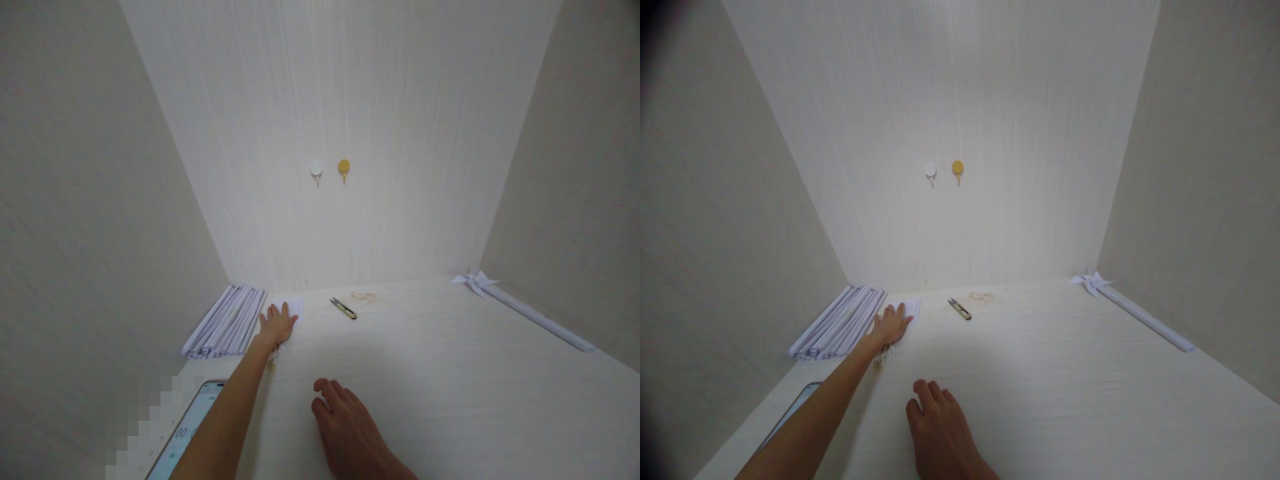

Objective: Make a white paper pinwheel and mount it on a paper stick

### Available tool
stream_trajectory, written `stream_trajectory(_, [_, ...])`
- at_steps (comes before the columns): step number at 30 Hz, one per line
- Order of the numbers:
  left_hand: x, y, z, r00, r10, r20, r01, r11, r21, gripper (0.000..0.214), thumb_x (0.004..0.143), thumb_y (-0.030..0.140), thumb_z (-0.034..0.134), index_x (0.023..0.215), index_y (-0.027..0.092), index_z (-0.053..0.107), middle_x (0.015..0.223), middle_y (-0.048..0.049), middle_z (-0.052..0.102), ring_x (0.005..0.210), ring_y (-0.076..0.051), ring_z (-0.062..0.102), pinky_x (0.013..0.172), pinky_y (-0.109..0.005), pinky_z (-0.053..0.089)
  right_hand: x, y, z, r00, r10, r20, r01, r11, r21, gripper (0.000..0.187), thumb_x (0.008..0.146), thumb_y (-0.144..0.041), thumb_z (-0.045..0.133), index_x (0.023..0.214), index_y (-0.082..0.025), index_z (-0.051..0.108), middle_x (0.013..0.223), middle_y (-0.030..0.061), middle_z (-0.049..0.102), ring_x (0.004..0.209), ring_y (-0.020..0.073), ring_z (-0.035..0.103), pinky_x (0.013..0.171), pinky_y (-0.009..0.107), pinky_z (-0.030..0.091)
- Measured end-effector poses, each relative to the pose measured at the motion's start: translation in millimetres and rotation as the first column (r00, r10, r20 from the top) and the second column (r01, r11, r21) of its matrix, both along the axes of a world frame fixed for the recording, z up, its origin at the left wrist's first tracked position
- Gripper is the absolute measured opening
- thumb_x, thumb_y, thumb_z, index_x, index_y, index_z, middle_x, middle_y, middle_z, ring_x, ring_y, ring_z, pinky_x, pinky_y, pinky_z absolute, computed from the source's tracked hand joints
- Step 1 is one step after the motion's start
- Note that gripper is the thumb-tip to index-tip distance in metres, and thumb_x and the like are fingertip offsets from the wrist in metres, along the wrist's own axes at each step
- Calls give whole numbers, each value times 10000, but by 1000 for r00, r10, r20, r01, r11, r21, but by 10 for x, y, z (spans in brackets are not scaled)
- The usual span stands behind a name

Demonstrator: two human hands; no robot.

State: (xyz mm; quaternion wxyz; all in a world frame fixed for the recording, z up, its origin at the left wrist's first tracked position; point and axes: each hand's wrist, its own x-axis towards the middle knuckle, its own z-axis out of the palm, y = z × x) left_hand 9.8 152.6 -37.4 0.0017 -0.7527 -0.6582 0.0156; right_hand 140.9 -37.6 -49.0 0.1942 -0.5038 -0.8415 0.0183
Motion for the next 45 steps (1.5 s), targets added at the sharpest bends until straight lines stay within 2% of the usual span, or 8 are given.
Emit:
stream_trajectory(9, [23,-16,-3,1000,-5,25,4,999,45,540,798,365,227,1229,40,209,1248,-314,246,1165,-341,248,872,-436,221,-5,-10,23,1000,2,8,-2,1000,-5,259,667,-19,408,854,-136,542,1055,101,504,880,196,473,725,303,410])
stream_trajectory(17, [19,-11,-20,996,-18,86,8,994,107,487,787,328,306,1193,63,265,1217,-287,322,1118,-305,351,869,-380,255,-4,-28,-9,1000,-11,2,11,1000,6,295,659,0,399,884,-132,535,1086,95,491,914,198,464,757,308,398])
stream_trajectory(25, [40,-73,16,978,1,208,-34,987,155,574,768,314,371,1227,34,170,1246,-270,298,1127,-280,346,857,-326,290,0,-38,37,1000,-5,-13,5,1000,9,287,653,9,393,851,-134,544,1065,96,504,889,192,471,744,300,402])
stream_trajectory(33, [77,-103,101,953,11,302,-85,969,234,521,707,273,479,1163,101,294,1225,-190,369,1077,-244,412,814,-302,341,12,-51,70,1000,2,-30,-2,1000,0,281,653,-11,395,861,-137,536,1042,88,503,881,189,466,752,293,405])
stream_trajectory(36, [94,-112,138,942,-19,334,-78,959,273,398,693,227,491,1068,127,404,1121,-142,480,1031,-228,450,796,-293,349,13,-48,53,1000,1,-30,-1,1000,3,282,645,-19,402,866,-137,530,1047,88,495,884,192,462,759,299,403])
stream_trajectory(39, [96,-119,183,925,-37,377,-85,949,302,289,686,196,486,964,119,487,972,-140,563,951,-247,496,761,-316,360,15,-42,28,1000,2,-30,-2,1000,12,265,641,-31,410,853,-135,530,1041,88,495,878,196,463,753,303,409])
stream_trajectory(45, [73,-138,409,839,-73,539,-140,929,343,271,682,239,480,921,126,539,867,-129,596,915,-266,503,752,-347,359,22,-50,55,997,-17,-76,16,1000,-11,263,653,-12,394,842,-134,529,1020,94,496,885,177,464,757,283,408])
